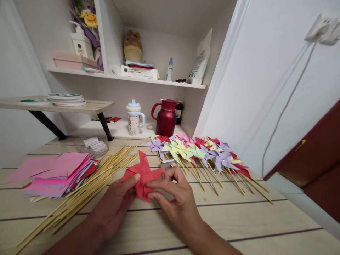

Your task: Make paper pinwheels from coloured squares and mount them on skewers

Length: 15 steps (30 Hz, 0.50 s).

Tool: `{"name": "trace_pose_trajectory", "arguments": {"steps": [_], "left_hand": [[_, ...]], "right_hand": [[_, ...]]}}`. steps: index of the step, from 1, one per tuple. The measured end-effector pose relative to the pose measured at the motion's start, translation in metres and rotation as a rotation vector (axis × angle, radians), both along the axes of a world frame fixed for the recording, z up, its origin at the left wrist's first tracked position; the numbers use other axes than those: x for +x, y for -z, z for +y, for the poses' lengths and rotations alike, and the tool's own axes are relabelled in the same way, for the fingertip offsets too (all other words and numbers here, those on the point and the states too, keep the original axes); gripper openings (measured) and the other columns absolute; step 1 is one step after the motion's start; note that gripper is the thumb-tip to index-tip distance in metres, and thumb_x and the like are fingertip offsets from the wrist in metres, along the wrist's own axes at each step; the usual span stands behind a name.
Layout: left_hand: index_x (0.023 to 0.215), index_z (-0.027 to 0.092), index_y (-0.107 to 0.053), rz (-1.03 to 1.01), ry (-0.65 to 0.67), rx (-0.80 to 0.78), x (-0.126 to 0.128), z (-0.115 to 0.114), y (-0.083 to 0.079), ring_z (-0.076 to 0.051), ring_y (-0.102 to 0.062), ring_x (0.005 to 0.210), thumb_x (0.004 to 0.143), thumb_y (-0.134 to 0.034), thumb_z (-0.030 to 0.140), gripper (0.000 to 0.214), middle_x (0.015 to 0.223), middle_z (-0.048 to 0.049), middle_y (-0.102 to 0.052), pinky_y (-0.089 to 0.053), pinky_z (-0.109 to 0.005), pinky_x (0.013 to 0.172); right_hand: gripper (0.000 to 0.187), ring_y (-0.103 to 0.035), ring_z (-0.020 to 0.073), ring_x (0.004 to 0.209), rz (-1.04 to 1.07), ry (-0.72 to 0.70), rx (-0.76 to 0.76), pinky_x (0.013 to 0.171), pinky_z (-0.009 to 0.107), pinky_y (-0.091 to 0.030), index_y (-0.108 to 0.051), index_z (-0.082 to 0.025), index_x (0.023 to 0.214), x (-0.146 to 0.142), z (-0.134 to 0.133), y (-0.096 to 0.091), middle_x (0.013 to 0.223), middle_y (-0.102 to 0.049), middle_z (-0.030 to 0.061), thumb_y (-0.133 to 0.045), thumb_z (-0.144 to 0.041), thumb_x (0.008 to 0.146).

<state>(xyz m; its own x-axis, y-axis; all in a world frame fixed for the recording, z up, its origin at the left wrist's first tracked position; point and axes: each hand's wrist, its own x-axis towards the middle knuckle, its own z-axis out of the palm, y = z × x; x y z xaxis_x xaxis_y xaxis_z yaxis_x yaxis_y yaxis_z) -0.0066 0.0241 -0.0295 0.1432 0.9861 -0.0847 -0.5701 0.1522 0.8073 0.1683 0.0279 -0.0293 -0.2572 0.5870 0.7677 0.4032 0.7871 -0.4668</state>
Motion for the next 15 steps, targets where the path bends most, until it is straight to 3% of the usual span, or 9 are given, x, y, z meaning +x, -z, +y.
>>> {"name": "trace_pose_trajectory", "arguments": {"steps": [9, 15], "left_hand": [[0.099, 0.013, -0.074, 0.011, -0.112, -0.070, -0.0063, 0.0075, 0.0016, -0.019, -0.068, 0.085, 0.077, -0.074, 0.032, 0.029, 0.097, -0.0093, -0.076, -0.049, -0.032, 0.085], [0.098, 0.012, -0.075, 0.018, -0.035, -0.020, -0.0015, 0.0018, 0.0032, -0.022, -0.068, 0.084, 0.079, -0.071, 0.034, 0.029, 0.094, -0.0107, -0.076, -0.049, -0.034, 0.083]], "right_hand": [[0.038, -0.049, 0.0188, 0.081, -0.027, 0.017, -0.075, 0.069, 0.033, -0.046, -0.072, -0.034, 0.109, -0.0021, 0.0050, 0.0040, 0.085, -0.044, 0.0020, -0.056, -0.008, 0.087], [0.022, -0.051, 0.0185, 0.076, -0.004, 0.026, -0.052, 0.063, 0.031, -0.045, -0.077, -0.030, 0.092, -0.0029, 0.0020, 0.0031, 0.081, -0.045, 0.0020, -0.066, -0.013, 0.083]]}}
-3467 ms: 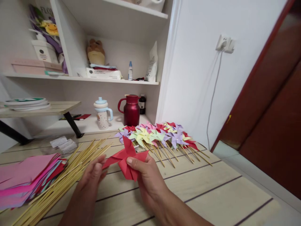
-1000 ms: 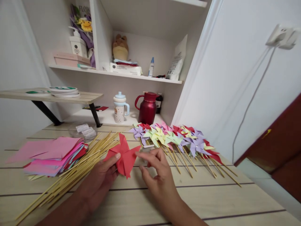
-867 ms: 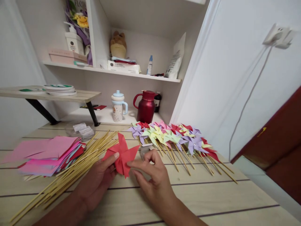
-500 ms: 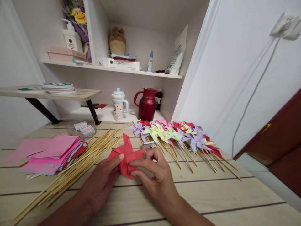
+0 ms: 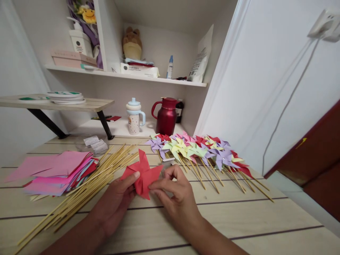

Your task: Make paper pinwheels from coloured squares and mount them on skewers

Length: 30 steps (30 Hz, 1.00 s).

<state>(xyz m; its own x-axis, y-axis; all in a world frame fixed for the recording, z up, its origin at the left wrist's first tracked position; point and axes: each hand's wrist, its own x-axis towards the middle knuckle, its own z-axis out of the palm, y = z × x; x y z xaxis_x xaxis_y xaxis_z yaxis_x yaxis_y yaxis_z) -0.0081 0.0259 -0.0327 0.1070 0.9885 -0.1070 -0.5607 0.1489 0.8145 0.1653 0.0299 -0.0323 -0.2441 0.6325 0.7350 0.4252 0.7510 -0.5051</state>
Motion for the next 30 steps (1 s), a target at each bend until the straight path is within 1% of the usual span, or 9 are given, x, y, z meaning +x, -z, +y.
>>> {"name": "trace_pose_trajectory", "arguments": {"steps": [4, 9, 11, 12, 14, 17, 20, 23, 30], "left_hand": [[0.102, 0.014, -0.074, -0.002, 0.027, 0.027, 0.0034, -0.0021, 0.0010, -0.021, -0.068, 0.088, 0.082, -0.068, 0.031, 0.027, 0.095, -0.0089, -0.076, -0.048, -0.034, 0.089], [0.099, 0.015, -0.076, 0.083, 0.009, -0.004, 0.0053, -0.0026, -0.0002, -0.022, -0.068, 0.086, 0.078, -0.071, 0.032, 0.028, 0.090, -0.0083, -0.077, -0.047, -0.034, 0.089], [0.098, 0.015, -0.076, 0.106, -0.005, -0.013, 0.0053, -0.0032, -0.0007, -0.022, -0.068, 0.087, 0.076, -0.073, 0.033, 0.029, 0.089, -0.0080, -0.077, -0.047, -0.034, 0.090], [0.097, 0.015, -0.077, 0.113, -0.009, -0.013, 0.0054, -0.0035, -0.0008, -0.022, -0.068, 0.087, 0.075, -0.074, 0.034, 0.029, 0.088, -0.0078, -0.077, -0.047, -0.033, 0.089], [0.094, 0.016, -0.077, 0.128, -0.012, -0.006, 0.0060, -0.0046, -0.0006, -0.022, -0.067, 0.085, 0.073, -0.075, 0.036, 0.029, 0.086, -0.0072, -0.076, -0.048, -0.033, 0.088], [0.087, 0.017, -0.078, 0.182, -0.010, -0.016, 0.0076, -0.0064, -0.0005, -0.022, -0.067, 0.079, 0.070, -0.077, 0.034, 0.024, 0.082, -0.0057, -0.076, -0.049, -0.033, 0.084], [0.080, 0.018, -0.077, 0.239, -0.015, -0.046, 0.0092, -0.0077, -0.0017, -0.021, -0.066, 0.073, 0.067, -0.078, 0.031, 0.019, 0.077, -0.0042, -0.075, -0.050, -0.033, 0.080], [0.080, 0.019, -0.078, 0.243, -0.036, -0.049, 0.0098, -0.0078, -0.0034, -0.022, -0.066, 0.074, 0.067, -0.078, 0.033, 0.020, 0.079, -0.0043, -0.076, -0.050, -0.033, 0.079], [0.087, 0.018, -0.079, 0.270, -0.064, -0.029, 0.0094, -0.0071, -0.0047, -0.024, -0.067, 0.079, 0.069, -0.077, 0.033, 0.023, 0.082, -0.0056, -0.077, -0.049, -0.036, 0.083]], "right_hand": [[0.014, -0.051, 0.0189, 0.076, 0.025, 0.023, -0.019, 0.063, 0.032, -0.044, -0.077, -0.029, 0.087, 0.0020, 0.0022, 0.0006, 0.081, -0.045, 0.0018, -0.070, -0.017, 0.083], [0.009, -0.050, 0.0209, 0.079, 0.030, 0.101, -0.013, 0.069, 0.037, -0.042, -0.077, -0.030, 0.084, 0.0033, 0.0038, 0.0013, 0.081, -0.046, 0.0020, -0.073, -0.022, 0.082], [0.009, -0.051, 0.0226, 0.082, 0.018, 0.129, -0.006, 0.074, 0.040, -0.042, -0.077, -0.030, 0.084, 0.0037, 0.0035, -0.0004, 0.083, -0.048, 0.0029, -0.072, -0.023, 0.083], [0.009, -0.052, 0.0240, 0.086, 0.013, 0.137, -0.008, 0.078, 0.042, -0.042, -0.077, -0.030, 0.083, 0.0038, 0.0034, -0.0016, 0.086, -0.050, 0.0039, -0.072, -0.024, 0.083], [0.007, -0.052, 0.0279, 0.100, 0.002, 0.144, -0.027, 0.089, 0.047, -0.040, -0.077, -0.030, 0.081, 0.0039, 0.0033, -0.0041, 0.101, -0.055, 0.0066, -0.072, -0.025, 0.083], [0.007, -0.047, 0.0319, 0.117, -0.005, 0.133, -0.094, 0.099, 0.051, -0.035, -0.075, -0.028, 0.076, 0.0036, 0.0038, -0.0066, 0.120, -0.055, 0.0075, -0.072, -0.028, 0.082], [0.009, -0.048, 0.0316, 0.120, 0.012, 0.123, -0.186, 0.101, 0.052, -0.034, -0.073, -0.026, 0.073, 0.0026, 0.0042, -0.0070, 0.124, -0.055, 0.0076, -0.072, -0.027, 0.082], [0.009, -0.050, 0.0303, 0.119, 0.062, 0.114, -0.243, 0.102, 0.051, -0.035, -0.072, -0.025, 0.072, 0.0012, 0.0045, -0.0066, 0.123, -0.057, 0.0077, -0.073, -0.025, 0.080], [0.011, -0.054, 0.0273, 0.116, 0.134, 0.091, -0.280, 0.101, 0.047, -0.038, -0.072, -0.024, 0.070, -0.0009, 0.0043, -0.0081, 0.118, -0.061, 0.0069, -0.071, -0.019, 0.079]]}}
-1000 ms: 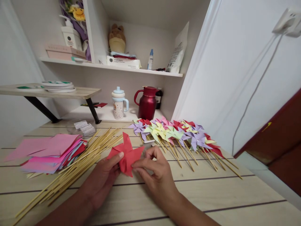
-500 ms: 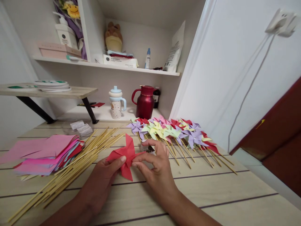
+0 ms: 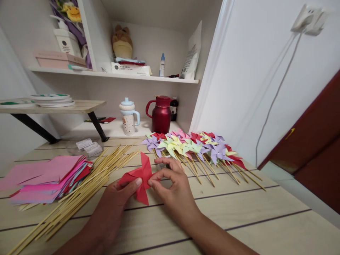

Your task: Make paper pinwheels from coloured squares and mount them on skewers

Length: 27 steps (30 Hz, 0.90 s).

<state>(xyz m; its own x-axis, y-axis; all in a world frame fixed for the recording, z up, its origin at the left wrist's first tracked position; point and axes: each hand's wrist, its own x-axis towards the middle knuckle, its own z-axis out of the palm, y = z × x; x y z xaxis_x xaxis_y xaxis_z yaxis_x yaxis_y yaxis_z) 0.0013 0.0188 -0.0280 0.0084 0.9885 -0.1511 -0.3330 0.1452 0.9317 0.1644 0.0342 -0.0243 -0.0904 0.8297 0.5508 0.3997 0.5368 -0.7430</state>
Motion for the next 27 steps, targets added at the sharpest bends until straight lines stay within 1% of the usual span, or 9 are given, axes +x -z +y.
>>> {"name": "trace_pose_trajectory", "arguments": {"steps": [4, 10, 22, 27], "left_hand": [[0.086, 0.018, -0.079, -0.003, -0.010, -0.027, 0.0003, -0.0006, -0.0015, -0.025, -0.068, 0.079, 0.067, -0.078, 0.033, 0.024, 0.081, -0.0058, -0.077, -0.050, -0.036, 0.081], [0.082, 0.020, -0.080, -0.005, -0.034, -0.019, 0.0022, -0.0018, -0.0027, -0.024, -0.068, 0.078, 0.063, -0.081, 0.032, 0.023, 0.076, -0.0042, -0.077, -0.051, -0.033, 0.078], [0.084, 0.018, -0.079, 0.070, -0.049, -0.011, 0.0026, 0.0000, -0.0005, -0.023, -0.067, 0.081, 0.066, -0.079, 0.033, 0.023, 0.083, -0.0049, -0.078, -0.050, -0.032, 0.078], [0.090, 0.018, -0.079, 0.083, -0.032, 0.018, 0.0030, -0.0010, -0.0001, -0.022, -0.066, 0.079, 0.068, -0.076, 0.031, 0.025, 0.082, -0.0044, -0.077, -0.050, -0.031, 0.077]], "right_hand": [[0.013, -0.055, 0.0278, 0.114, -0.007, 0.013, 0.006, 0.099, 0.048, -0.038, -0.070, -0.024, 0.067, -0.0016, -0.0014, -0.0007, 0.117, -0.063, 0.0066, -0.071, -0.016, 0.077], [0.014, -0.057, 0.0287, 0.112, -0.017, 0.028, 0.021, 0.097, 0.049, -0.039, -0.068, -0.023, 0.065, -0.0027, -0.0022, -0.0004, 0.115, -0.065, 0.0066, -0.070, -0.014, 0.076], [0.016, -0.058, 0.0280, 0.108, -0.038, 0.013, 0.067, 0.095, 0.048, -0.041, -0.067, -0.023, 0.064, -0.0040, -0.0019, -0.0002, 0.112, -0.067, 0.0057, -0.070, -0.013, 0.075], [0.014, -0.060, 0.0270, 0.103, -0.021, -0.001, 0.076, 0.093, 0.046, -0.043, -0.069, -0.024, 0.066, -0.0032, -0.0002, 0.0018, 0.103, -0.069, 0.0050, -0.071, -0.016, 0.077]]}}
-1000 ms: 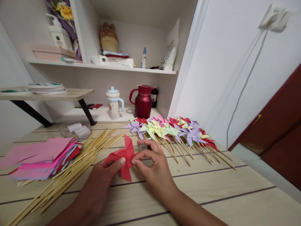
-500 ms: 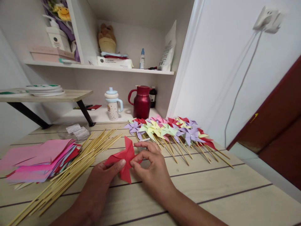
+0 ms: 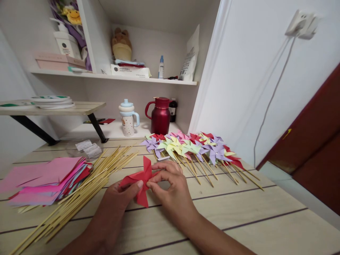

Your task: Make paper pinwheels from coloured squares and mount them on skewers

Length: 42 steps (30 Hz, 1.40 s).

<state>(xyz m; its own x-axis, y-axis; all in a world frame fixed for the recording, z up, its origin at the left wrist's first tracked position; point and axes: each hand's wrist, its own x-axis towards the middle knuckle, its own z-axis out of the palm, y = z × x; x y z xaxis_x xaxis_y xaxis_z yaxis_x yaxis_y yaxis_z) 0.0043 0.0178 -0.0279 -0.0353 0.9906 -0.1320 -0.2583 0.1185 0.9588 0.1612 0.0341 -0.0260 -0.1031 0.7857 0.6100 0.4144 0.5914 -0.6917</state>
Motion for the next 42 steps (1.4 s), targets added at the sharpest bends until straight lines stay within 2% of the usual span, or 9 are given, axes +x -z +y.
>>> {"name": "trace_pose_trajectory", "arguments": {"steps": [11, 16, 19, 23, 26, 29, 33, 37, 42], "left_hand": [[0.080, 0.017, -0.077, 0.025, -0.029, -0.005, 0.001, 0.002, 0.002, -0.017, -0.063, 0.068, 0.065, -0.077, 0.031, 0.021, 0.072, -0.0010, -0.074, -0.049, -0.026, 0.070], [0.079, 0.016, -0.074, 0.078, -0.054, 0.013, 0.000, 0.003, 0.004, -0.017, -0.062, 0.068, 0.066, -0.075, 0.031, 0.020, 0.071, -0.0010, -0.073, -0.048, -0.026, 0.068], [0.081, 0.016, -0.074, 0.102, -0.072, 0.002, -0.002, 0.004, 0.003, -0.017, -0.062, 0.069, 0.067, -0.074, 0.032, 0.022, 0.075, -0.0018, -0.074, -0.048, -0.026, 0.068], [0.086, 0.015, -0.074, 0.074, -0.052, -0.004, -0.004, 0.004, -0.001, -0.019, -0.065, 0.077, 0.069, -0.073, 0.034, 0.025, 0.080, -0.0031, -0.075, -0.048, -0.027, 0.073], [0.086, 0.015, -0.074, 0.091, -0.038, 0.010, -0.004, 0.003, -0.002, -0.020, -0.065, 0.079, 0.070, -0.073, 0.035, 0.026, 0.081, -0.0035, -0.075, -0.048, -0.028, 0.075], [0.083, 0.015, -0.074, 0.158, -0.032, 0.001, -0.003, 0.004, 0.000, -0.019, -0.064, 0.072, 0.070, -0.071, 0.036, 0.025, 0.078, -0.0034, -0.075, -0.048, -0.028, 0.070], [0.081, 0.015, -0.073, 0.232, -0.045, 0.002, -0.002, 0.006, 0.003, -0.016, -0.061, 0.064, 0.068, -0.071, 0.034, 0.023, 0.074, -0.0023, -0.074, -0.045, -0.025, 0.062], [0.079, 0.016, -0.074, 0.269, -0.081, -0.004, -0.002, 0.007, 0.000, -0.015, -0.060, 0.062, 0.066, -0.071, 0.032, 0.021, 0.071, -0.0014, -0.074, -0.045, -0.023, 0.059], [0.074, 0.017, -0.074, 0.273, -0.091, -0.031, -0.002, 0.004, -0.006, -0.015, -0.061, 0.062, 0.066, -0.072, 0.033, 0.019, 0.071, -0.0013, -0.075, -0.046, -0.023, 0.059]], "right_hand": [[0.015, -0.059, 0.0254, 0.102, -0.017, 0.030, -0.011, 0.092, 0.042, -0.041, -0.066, -0.021, 0.063, 0.000, 0.001, 0.002, 0.099, -0.068, 0.0061, -0.070, -0.013, 0.075], [0.013, -0.059, 0.0260, 0.103, -0.003, 0.006, -0.050, 0.093, 0.043, -0.041, -0.068, -0.022, 0.064, -0.001, 0.002, 0.001, 0.100, -0.069, 0.0060, -0.072, -0.018, 0.076], [0.005, -0.059, 0.0264, 0.106, 0.070, -0.014, -0.137, 0.095, 0.043, -0.041, -0.071, -0.024, 0.079, 0.002, 0.003, 0.000, 0.106, -0.068, 0.0058, -0.075, -0.026, 0.076], [0.033, -0.059, 0.0257, 0.109, 0.327, -0.076, -0.314, 0.092, 0.041, -0.045, -0.061, -0.027, 0.115, 0.008, 0.009, 0.001, 0.114, -0.068, 0.0070, -0.065, -0.043, 0.086], [0.039, -0.058, 0.0259, 0.111, 0.437, -0.115, -0.424, 0.096, 0.043, -0.042, -0.058, -0.025, 0.121, 0.013, 0.015, 0.005, 0.111, -0.070, 0.0080, -0.058, -0.048, 0.090], [0.043, -0.058, 0.0274, 0.113, 0.470, -0.169, -0.493, 0.101, 0.046, -0.038, -0.060, -0.023, 0.121, 0.016, 0.018, 0.004, 0.112, -0.071, 0.0095, -0.058, -0.051, 0.089], [0.047, -0.059, 0.0291, 0.112, 0.396, -0.297, -0.536, 0.095, 0.045, -0.045, -0.064, -0.024, 0.117, 0.016, 0.015, -0.002, 0.118, -0.068, 0.0094, -0.075, -0.046, 0.077], [0.047, -0.058, 0.0295, 0.114, 0.220, -0.237, -0.468, 0.097, 0.045, -0.045, -0.068, -0.025, 0.110, 0.016, 0.009, -0.009, 0.119, -0.067, 0.0080, -0.082, -0.040, 0.069], [0.073, -0.051, 0.0319, 0.123, 0.080, -0.178, -0.396, 0.102, 0.049, -0.041, -0.057, -0.028, 0.130, 0.018, 0.004, -0.012, 0.132, -0.059, 0.0086, -0.086, -0.035, 0.063]]}}
